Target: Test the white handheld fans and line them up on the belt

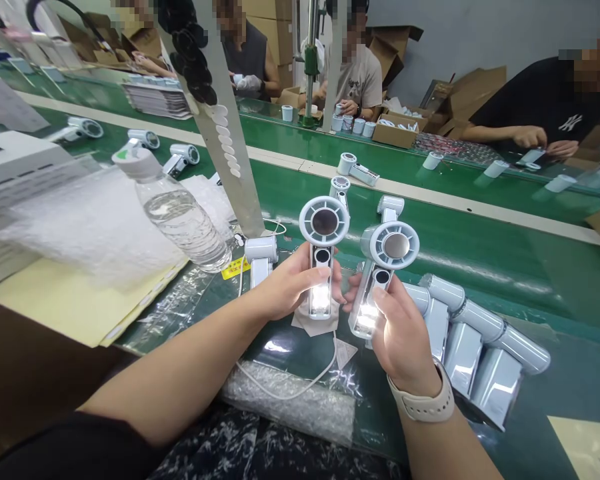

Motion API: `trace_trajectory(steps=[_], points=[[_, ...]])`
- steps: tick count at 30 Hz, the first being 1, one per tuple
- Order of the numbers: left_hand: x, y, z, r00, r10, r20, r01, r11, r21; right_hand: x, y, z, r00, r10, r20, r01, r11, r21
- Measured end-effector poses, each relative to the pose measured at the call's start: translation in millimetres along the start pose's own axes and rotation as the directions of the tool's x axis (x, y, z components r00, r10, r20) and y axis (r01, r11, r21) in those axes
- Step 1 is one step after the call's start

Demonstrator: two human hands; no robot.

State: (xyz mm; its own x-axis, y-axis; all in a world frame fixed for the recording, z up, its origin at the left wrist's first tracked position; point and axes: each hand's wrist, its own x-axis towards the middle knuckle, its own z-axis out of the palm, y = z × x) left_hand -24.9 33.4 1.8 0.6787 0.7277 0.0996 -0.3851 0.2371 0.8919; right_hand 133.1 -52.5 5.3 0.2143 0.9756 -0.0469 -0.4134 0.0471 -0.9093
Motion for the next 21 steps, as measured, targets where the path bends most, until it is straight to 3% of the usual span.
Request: trace_trajectory(steps=[3,8,11,14,16,18,20,21], points=[[0,1,-0.3,1.0,-0.001,0.026,0.002,1.0,-0.019,1,-3,0,0.999,0.008,-0.032,-0.008,1.0,-0.007],[2,-1,2.2,0.995,0.0,-0.099,0.005,0.999,0.049,3,-3,1,0.998,0.024,-0.063,-0.023,1.0,0.015],[3,-3,7.5,0.996,-0.087,0.035,0.091,0.989,-0.121,1,1,3,1.0,0.003,0.028,-0.003,1.0,0.019],[0,-7,13.8,0.959,-0.187,0.212,0.245,0.924,-0.294,-1,6,1,0.998,-0.058,0.026,0.062,0.979,-0.192],[-2,-11,16.3,0.957,-0.211,0.198,0.265,0.915,-0.305,-2,5,-3,0.995,-0.097,0.028,0.099,0.883,-0.458],[-4,-14,16.8,0.973,-0.197,0.121,0.223,0.934,-0.28,-3,0,-7,0.988,-0.156,-0.006,0.109,0.715,-0.691],[-4,-19,16.4,0.982,-0.183,0.041,0.188,0.947,-0.26,-5,-5,-8,0.95,-0.297,-0.098,0.107,0.603,-0.791],[-4,-20,16.4,0.984,-0.18,0.01,0.177,0.952,-0.251,-6,-7,-7,0.923,-0.36,-0.136,0.119,0.604,-0.788]])
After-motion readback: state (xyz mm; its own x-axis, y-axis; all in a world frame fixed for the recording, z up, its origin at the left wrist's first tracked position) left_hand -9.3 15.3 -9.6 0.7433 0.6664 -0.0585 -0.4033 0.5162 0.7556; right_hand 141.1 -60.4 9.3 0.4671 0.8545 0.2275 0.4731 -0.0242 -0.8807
